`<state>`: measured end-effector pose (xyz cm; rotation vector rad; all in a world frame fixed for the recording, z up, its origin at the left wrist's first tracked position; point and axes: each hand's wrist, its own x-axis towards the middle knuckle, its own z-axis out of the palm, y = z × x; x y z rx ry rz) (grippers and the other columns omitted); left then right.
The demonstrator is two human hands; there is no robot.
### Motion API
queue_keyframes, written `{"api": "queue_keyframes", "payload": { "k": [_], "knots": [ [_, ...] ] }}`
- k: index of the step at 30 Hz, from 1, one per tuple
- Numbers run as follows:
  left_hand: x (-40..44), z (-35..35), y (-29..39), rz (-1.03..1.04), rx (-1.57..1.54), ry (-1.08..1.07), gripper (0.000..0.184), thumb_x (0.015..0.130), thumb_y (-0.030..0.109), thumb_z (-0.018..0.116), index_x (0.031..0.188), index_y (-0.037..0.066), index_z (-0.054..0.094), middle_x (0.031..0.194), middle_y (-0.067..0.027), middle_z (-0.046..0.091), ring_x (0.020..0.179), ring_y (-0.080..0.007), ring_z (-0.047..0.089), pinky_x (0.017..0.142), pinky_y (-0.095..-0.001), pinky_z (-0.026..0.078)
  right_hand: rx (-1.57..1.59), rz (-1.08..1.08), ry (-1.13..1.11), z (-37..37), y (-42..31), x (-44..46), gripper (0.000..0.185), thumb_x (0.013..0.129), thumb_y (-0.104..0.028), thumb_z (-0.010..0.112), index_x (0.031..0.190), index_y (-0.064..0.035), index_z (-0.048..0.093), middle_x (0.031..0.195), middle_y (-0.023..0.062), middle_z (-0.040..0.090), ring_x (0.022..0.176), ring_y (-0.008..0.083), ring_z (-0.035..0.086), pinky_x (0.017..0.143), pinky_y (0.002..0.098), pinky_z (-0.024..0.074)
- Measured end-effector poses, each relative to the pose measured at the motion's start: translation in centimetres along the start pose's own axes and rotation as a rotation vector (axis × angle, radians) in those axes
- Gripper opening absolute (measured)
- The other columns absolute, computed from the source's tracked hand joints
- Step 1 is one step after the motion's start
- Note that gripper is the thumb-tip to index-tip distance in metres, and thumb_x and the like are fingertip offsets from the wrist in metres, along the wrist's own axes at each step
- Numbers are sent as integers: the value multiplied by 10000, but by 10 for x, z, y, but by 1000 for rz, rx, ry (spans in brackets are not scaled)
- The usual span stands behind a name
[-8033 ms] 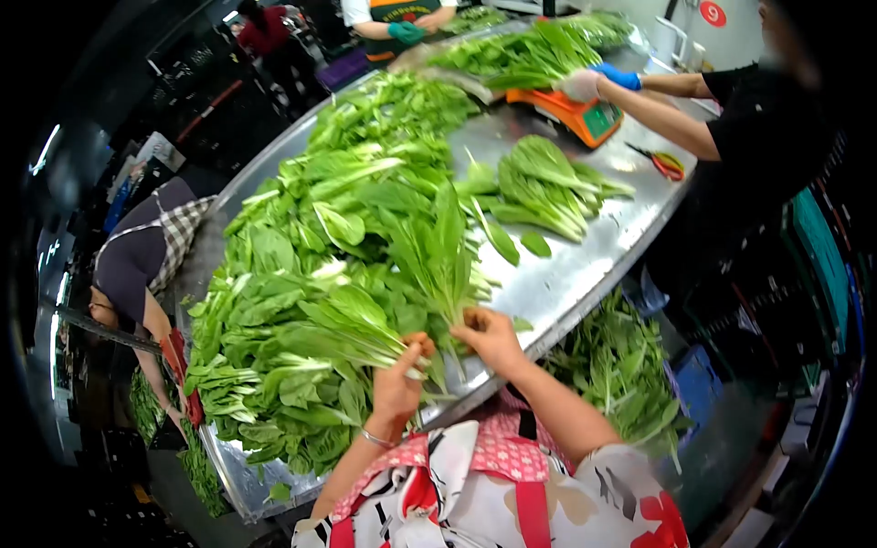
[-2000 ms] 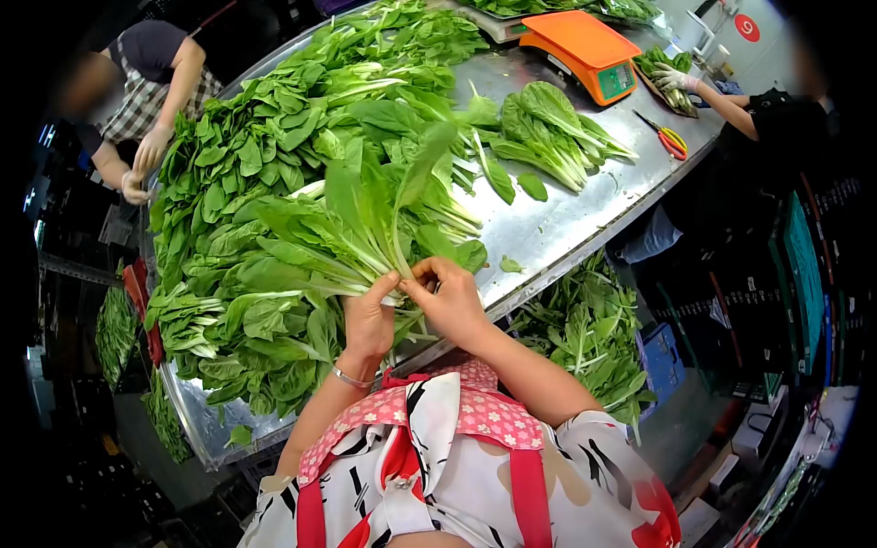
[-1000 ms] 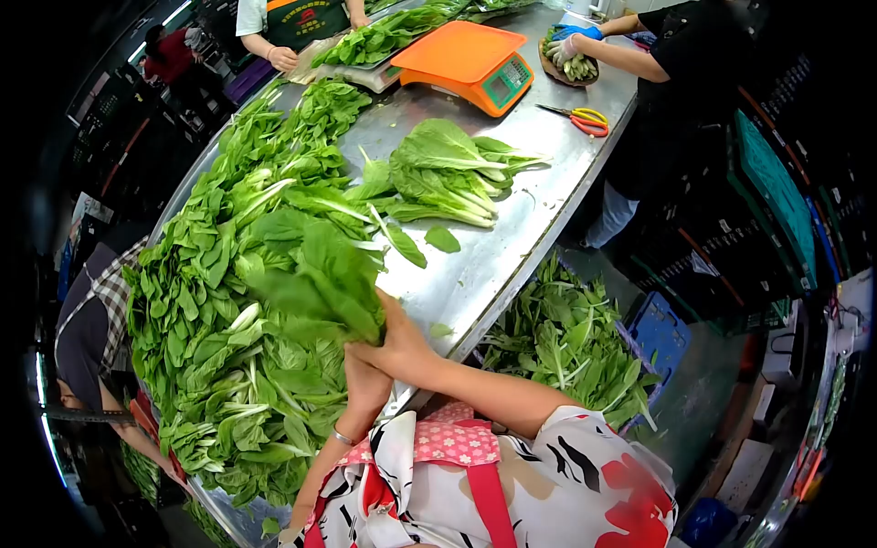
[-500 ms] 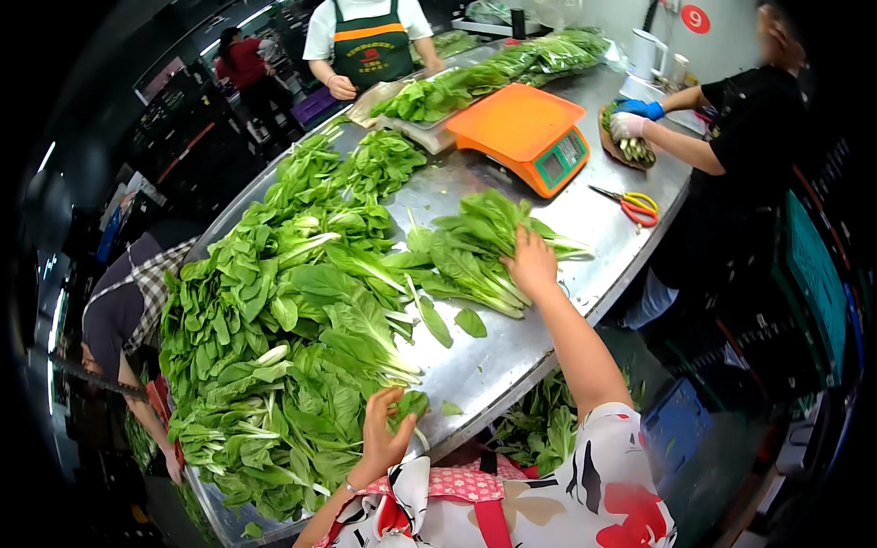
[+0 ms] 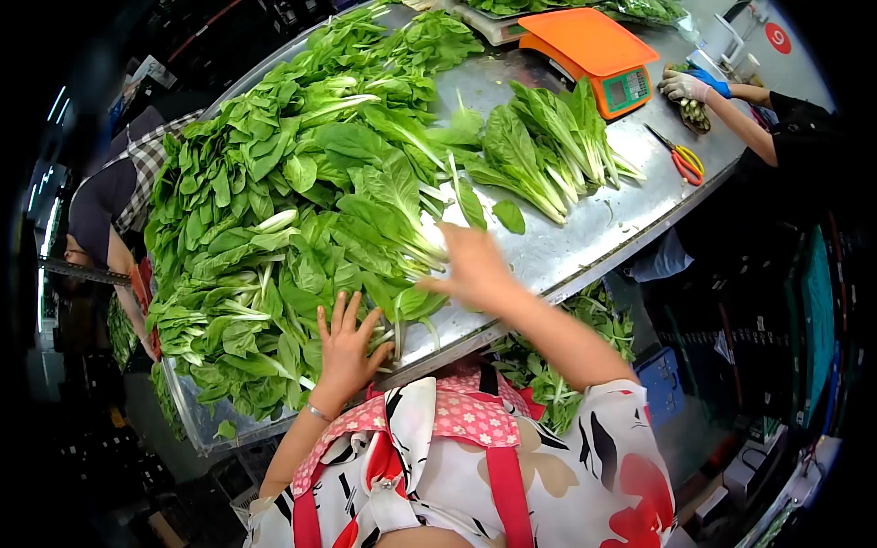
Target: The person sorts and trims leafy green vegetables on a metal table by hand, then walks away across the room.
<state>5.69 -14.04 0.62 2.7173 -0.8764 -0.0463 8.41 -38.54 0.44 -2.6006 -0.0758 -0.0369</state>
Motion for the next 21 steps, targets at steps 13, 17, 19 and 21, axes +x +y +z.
{"api": "queue_keyframes", "payload": {
  "k": [13,17,19,21],
  "knots": [
    [-13,31,-39,60,32,49,510,697,389,624,1081,68,527,1313,-198,310,1262,-349,200,1002,-565,44,-119,64,274,86,-30,22,746,622,-222,659,1253,-2,328,858,146,510,827,294,489,689,392,418],
    [-13,36,-41,66,35,48,522,713,416,598,1119,98,511,1314,-197,307,1266,-346,189,1003,-565,32,5,9,554,63,-30,17,670,624,-190,662,1190,34,382,896,165,512,872,319,490,735,393,428],
    [-12,35,-40,58,51,28,516,723,415,589,1130,111,503,1311,-200,310,1266,-347,189,1003,-566,30,60,117,629,41,-40,13,663,625,-176,668,1174,57,379,965,188,506,922,333,486,770,387,426],
    [-11,26,-35,54,57,-4,509,737,396,584,1139,96,496,1311,-203,311,1262,-348,200,1004,-563,39,-32,159,568,18,-39,25,714,640,-228,680,1212,33,342,1000,197,499,930,337,484,788,395,414]
  ]
}}
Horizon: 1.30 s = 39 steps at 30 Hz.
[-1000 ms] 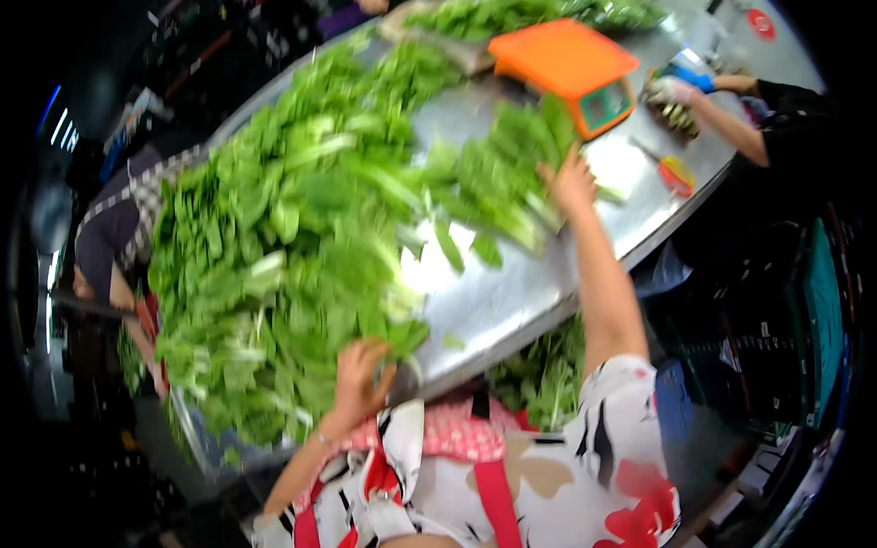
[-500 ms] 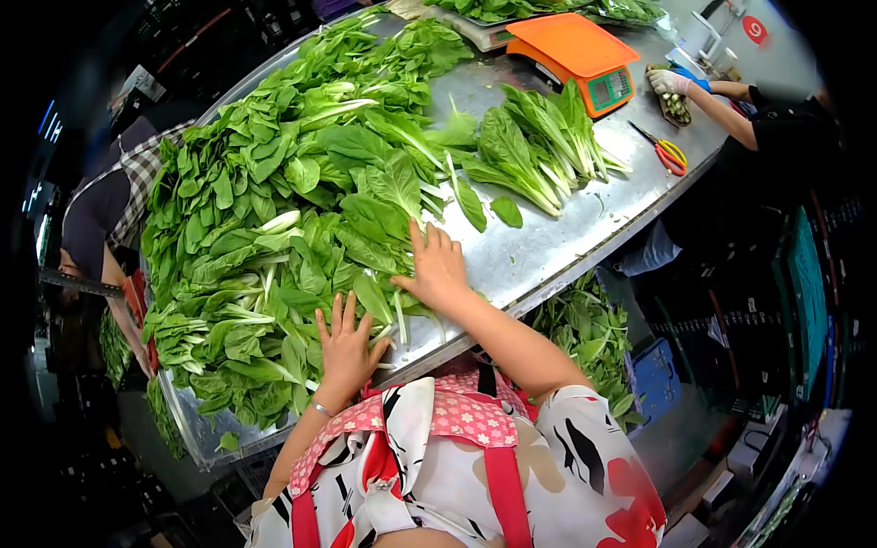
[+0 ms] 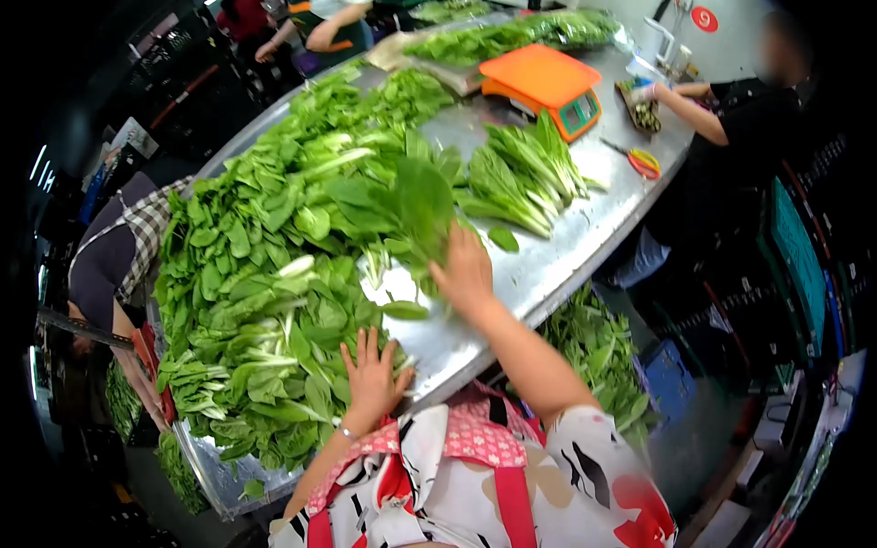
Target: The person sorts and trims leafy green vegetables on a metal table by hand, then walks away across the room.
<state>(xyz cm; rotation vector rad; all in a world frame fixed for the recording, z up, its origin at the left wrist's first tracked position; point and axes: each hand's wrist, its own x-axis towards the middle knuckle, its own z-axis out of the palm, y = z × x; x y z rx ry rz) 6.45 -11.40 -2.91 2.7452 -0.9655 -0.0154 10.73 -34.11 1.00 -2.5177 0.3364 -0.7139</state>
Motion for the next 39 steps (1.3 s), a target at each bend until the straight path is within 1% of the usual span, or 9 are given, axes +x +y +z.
{"api": "queue_keyframes", "payload": {
  "k": [5,8,10,22,26,29,32,37,39],
  "knots": [
    [5,-22,-2,27,-106,-45,466,771,342,568,1137,64,490,1290,-202,345,1245,-350,241,1006,-547,84,-82,-35,-6,-11,47,19,623,686,-291,656,1179,7,419,1000,190,518,929,333,491,793,409,402],
    [9,-36,-3,22,-203,-34,415,785,301,566,1107,46,508,1246,-193,402,1211,-333,309,1001,-523,138,173,102,61,-29,71,22,436,719,-301,622,1034,-7,557,974,165,550,921,325,502,805,426,391],
    [14,-46,4,-37,-312,-18,386,788,286,563,1085,44,519,1206,-176,443,1180,-317,353,996,-509,165,-2,341,-271,-19,82,14,283,722,-277,618,869,-36,632,938,135,573,909,306,513,793,427,391],
    [40,-30,37,86,-689,37,261,774,201,581,941,1,578,999,-163,581,944,-318,537,846,-387,396,-211,47,-24,18,87,-3,230,674,-207,640,864,-78,629,844,105,549,831,274,521,705,371,397],
    [41,-34,39,20,-852,46,241,779,168,590,939,-12,586,954,-137,601,897,-241,569,808,-326,419,98,212,12,12,86,7,210,701,-209,646,813,-33,626,732,97,580,689,244,547,579,326,411],
    [41,-23,31,-163,-1062,20,216,783,140,587,946,-2,596,903,-110,610,845,-196,572,767,-296,429,1009,736,-73,-21,54,3,154,793,-164,608,849,-21,602,686,16,573,534,52,458,441,192,337],
    [49,-23,32,-321,-1431,-27,254,800,144,591,992,-21,582,896,-67,600,828,-120,551,759,-247,432,1186,760,-141,-23,18,-30,171,796,-157,602,888,-13,599,698,25,575,529,67,454,460,193,344],
    [61,-36,38,-402,-1482,87,282,818,170,582,1015,-32,566,866,-67,596,775,-100,544,683,-233,443,1244,610,-354,-6,-25,-80,193,826,-156,575,964,-23,600,732,17,581,603,67,477,531,194,364],
    [60,-29,28,-377,-1725,-81,259,823,200,585,976,-10,585,823,-52,606,752,-100,548,649,-233,436,1238,571,-392,0,-34,-88,189,836,-159,562,964,-25,599,722,14,572,591,74,477,524,196,364]
  ]
}}
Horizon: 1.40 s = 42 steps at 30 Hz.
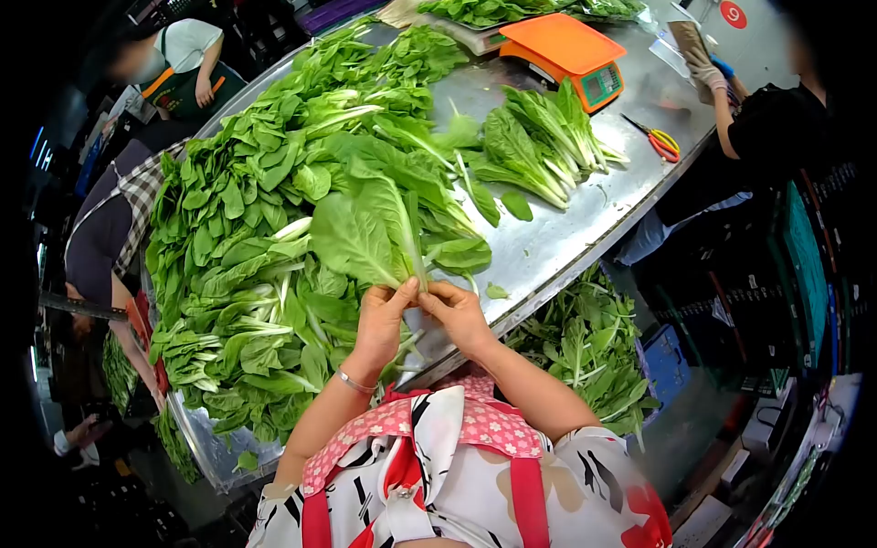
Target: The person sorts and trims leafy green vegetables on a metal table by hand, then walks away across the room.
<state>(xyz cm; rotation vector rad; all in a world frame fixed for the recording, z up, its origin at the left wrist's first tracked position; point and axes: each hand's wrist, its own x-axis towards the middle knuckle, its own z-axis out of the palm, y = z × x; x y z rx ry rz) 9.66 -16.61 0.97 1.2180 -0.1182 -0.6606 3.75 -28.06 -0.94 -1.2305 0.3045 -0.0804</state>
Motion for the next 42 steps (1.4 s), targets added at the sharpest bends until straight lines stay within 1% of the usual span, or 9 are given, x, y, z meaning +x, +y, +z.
{"api": "queue_keyframes", "payload": {
  "k": [5,11,18,21,24,27,33,38,42],
  "knots": [
    [-4,-5,-4,22,-250,156,194,834,208,568,920,38,605,886,-48,623,782,-104,563,636,-235,440,297,-164,287,-11,8,13,194,848,-193,551,876,-5,590,751,45,569,634,100,491,566,223,391],
    [-5,-14,-7,15,-196,214,130,813,175,596,906,84,597,864,-4,615,756,-90,540,619,-246,414,-424,-163,-26,-4,-3,13,195,819,-179,578,879,6,587,736,11,560,676,81,487,621,197,389],
    [-12,-7,1,-6,-382,179,169,846,190,551,932,50,589,875,-43,608,776,-106,533,633,-252,408,174,85,-28,0,3,13,164,841,-177,554,830,-14,573,741,16,564,656,85,497,606,199,390],
    [-12,-17,-1,86,-363,200,233,857,194,532,993,8,570,938,-82,602,834,-134,550,642,-254,430,370,-206,235,-3,-14,16,160,817,-190,588,839,-37,547,735,31,560,641,93,491,562,213,375],
    [-12,-14,3,112,-195,242,268,852,151,536,1051,-29,536,1016,-113,583,897,-154,558,660,-259,456,-816,-263,187,-21,-22,17,152,765,-162,613,814,-24,572,805,96,571,749,203,554,661,305,437],
    [-11,-11,-5,83,-110,234,256,836,85,537,1060,-40,519,990,-112,587,907,-158,557,718,-270,467,-983,-726,147,-3,-27,7,152,715,-115,630,822,-25,572,837,123,566,787,272,550,667,353,442],
    [-19,-3,4,-11,-160,55,240,811,41,535,1032,-43,498,1017,-107,549,911,-160,545,769,-278,461,-932,-543,74,4,-11,9,192,694,-78,634,858,-19,556,809,113,553,744,257,548,638,324,448],
    [-13,-18,-6,27,-99,107,235,799,48,561,1022,-11,515,977,-104,570,880,-168,558,749,-301,464,-318,-34,-53,5,-10,8,179,728,-120,647,842,-18,555,762,58,544,670,125,521,612,263,427],
    [-6,-14,24,38,-205,96,205,819,81,555,1011,19,527,908,-73,583,808,-152,566,700,-291,466,-271,-366,0,14,-13,9,131,748,-100,642,795,-20,549,781,64,560,706,136,540,621,258,425]
  ]
}}
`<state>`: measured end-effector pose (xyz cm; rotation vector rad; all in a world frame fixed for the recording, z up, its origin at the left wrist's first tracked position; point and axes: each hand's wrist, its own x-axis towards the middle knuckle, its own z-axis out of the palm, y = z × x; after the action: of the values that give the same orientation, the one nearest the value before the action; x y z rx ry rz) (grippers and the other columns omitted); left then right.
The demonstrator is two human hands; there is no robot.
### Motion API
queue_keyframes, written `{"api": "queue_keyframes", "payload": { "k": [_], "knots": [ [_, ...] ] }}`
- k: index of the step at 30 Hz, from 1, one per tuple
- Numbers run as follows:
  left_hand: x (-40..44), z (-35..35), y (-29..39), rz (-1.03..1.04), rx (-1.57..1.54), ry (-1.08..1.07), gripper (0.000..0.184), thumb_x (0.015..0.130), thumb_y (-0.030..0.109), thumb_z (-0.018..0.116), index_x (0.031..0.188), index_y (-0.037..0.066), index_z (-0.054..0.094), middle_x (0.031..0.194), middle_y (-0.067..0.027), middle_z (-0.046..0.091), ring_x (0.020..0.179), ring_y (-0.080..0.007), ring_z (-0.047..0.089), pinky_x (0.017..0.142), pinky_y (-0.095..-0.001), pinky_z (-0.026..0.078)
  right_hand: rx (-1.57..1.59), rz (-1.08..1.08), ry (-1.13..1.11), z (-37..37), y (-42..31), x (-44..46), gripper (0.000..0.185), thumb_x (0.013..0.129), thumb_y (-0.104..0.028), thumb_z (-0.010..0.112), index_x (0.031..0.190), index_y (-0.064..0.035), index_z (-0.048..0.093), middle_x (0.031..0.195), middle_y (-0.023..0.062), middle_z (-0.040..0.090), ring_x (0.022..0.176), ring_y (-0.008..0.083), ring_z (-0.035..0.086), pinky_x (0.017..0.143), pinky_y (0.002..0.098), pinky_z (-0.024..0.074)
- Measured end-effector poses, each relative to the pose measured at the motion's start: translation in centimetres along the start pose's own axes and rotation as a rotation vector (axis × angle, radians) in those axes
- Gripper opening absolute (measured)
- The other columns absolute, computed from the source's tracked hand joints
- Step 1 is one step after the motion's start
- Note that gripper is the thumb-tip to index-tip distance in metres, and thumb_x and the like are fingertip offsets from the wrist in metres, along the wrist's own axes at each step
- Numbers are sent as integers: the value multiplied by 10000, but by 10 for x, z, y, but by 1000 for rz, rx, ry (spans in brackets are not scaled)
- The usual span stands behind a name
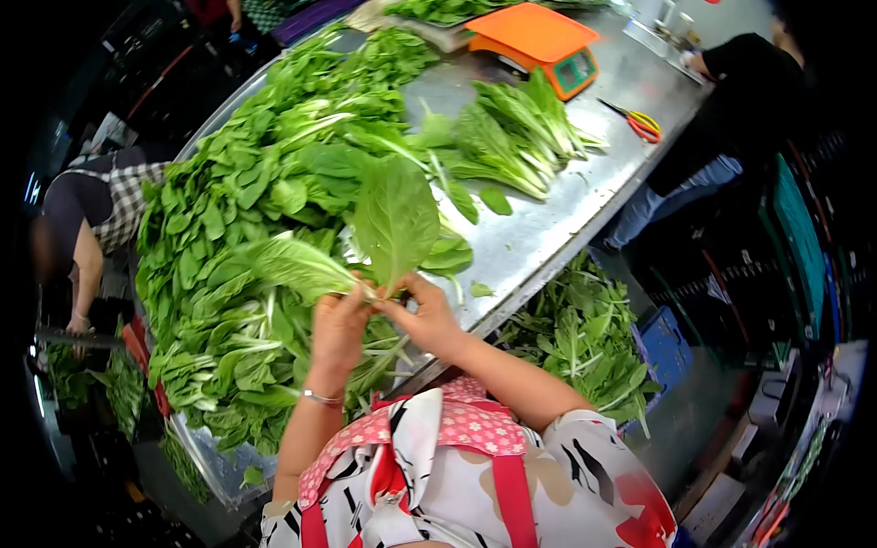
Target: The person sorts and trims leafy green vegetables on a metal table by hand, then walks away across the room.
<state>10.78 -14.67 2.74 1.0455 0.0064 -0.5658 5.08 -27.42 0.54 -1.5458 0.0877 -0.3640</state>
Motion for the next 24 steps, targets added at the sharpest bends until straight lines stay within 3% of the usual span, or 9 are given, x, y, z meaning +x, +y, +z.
{"api": "queue_keyframes", "payload": {
  "k": [5,7,8,9,11,14,17,19,24],
  "knots": [
    [20,-2,66,327,62,169,217,833,76,534,1038,11,506,972,-127,581,886,-175,566,651,-269,500,79,-364,-56,-5,-21,2,144,760,-147,628,814,-28,568,811,86,582,740,211,562,645,291,445],
    [19,-8,85,436,45,155,239,833,71,532,1057,-5,496,1007,-150,573,898,-195,568,652,-270,504,-696,-15,-507,-23,-7,3,199,757,-210,607,825,-24,586,807,118,589,773,262,569,673,329,455],
    [17,-8,92,438,54,204,257,837,70,528,1073,-23,485,1012,-159,570,912,-204,566,650,-269,504,-675,115,-553,-34,-2,4,237,753,-236,577,833,-14,597,799,153,579,783,304,557,685,363,450],
    [18,-14,96,436,78,215,259,843,66,518,1079,-32,480,1020,-171,565,923,-210,563,646,-269,498,-678,99,-546,-45,1,10,237,753,-236,577,833,-14,597,799,153,579,783,304,557,685,363,450],
    [18,-16,98,428,103,228,243,839,63,514,1059,-35,486,991,-158,566,891,-199,560,636,-267,489,-668,23,-124,-64,9,20,218,742,-209,581,810,-4,609,788,158,574,772,301,548,682,364,452],
    [26,-13,80,355,139,150,214,825,57,508,1018,-36,494,954,-132,554,863,-191,546,636,-270,475,-813,-66,207,-89,32,53,223,733,-243,613,802,-30,619,803,137,566,771,300,541,684,379,444],
    [20,-2,41,227,134,89,173,799,42,498,965,-7,482,947,-112,528,872,-206,530,656,-311,464,-1084,189,30,-89,65,64,234,720,-241,620,784,-16,614,833,156,549,840,316,517,717,397,433],
    [13,-2,14,104,131,91,190,789,25,498,976,-8,483,946,-109,530,873,-214,534,646,-320,472,-979,117,80,-87,73,62,249,703,-243,635,778,-7,614,824,168,564,823,316,536,707,392,441],
    [1,-6,-23,-9,168,21,211,791,31,527,996,-11,501,937,-93,546,851,-192,552,653,-316,482,-739,303,102,-89,49,66,209,683,-243,651,736,-43,622,761,148,596,756,313,577,653,390,458]
  ]
}}
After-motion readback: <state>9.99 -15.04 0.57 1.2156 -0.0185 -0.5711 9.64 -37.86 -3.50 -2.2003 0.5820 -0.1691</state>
